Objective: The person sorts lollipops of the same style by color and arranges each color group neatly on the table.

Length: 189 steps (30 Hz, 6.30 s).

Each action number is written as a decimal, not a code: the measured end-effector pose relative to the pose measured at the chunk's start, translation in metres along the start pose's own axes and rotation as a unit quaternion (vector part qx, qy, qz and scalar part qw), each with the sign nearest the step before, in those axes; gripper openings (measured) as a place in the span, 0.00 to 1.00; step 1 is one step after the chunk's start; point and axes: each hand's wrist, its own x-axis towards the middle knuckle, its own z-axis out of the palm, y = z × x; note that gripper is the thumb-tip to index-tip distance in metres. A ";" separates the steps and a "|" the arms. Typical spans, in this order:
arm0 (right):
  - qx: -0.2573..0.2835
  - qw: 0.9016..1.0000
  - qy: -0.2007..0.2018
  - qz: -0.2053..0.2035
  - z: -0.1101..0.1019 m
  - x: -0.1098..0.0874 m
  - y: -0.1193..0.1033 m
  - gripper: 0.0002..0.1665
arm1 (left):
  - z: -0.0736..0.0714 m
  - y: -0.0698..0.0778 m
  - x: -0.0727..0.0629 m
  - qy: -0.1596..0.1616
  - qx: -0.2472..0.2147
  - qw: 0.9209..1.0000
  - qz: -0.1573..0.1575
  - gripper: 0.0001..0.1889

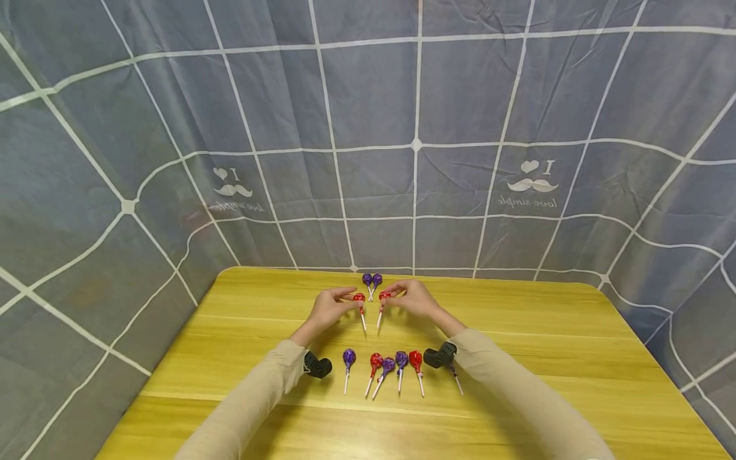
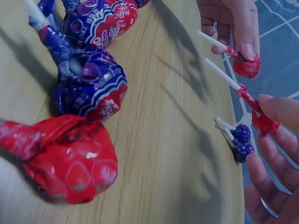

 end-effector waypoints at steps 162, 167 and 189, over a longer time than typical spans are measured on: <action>-0.021 1.000 -0.020 0.009 0.001 -0.028 0.014 0.17 | -0.013 -0.009 -0.031 0.002 0.061 0.998 0.012 0.12; -0.013 1.000 -0.016 0.015 -0.005 -0.043 0.013 0.17 | -0.015 -0.009 -0.044 -0.021 0.068 0.997 0.012 0.12; 0.002 0.998 -0.065 -0.008 -0.008 -0.096 0.017 0.22 | -0.028 -0.008 -0.083 -0.142 0.088 0.985 0.051 0.18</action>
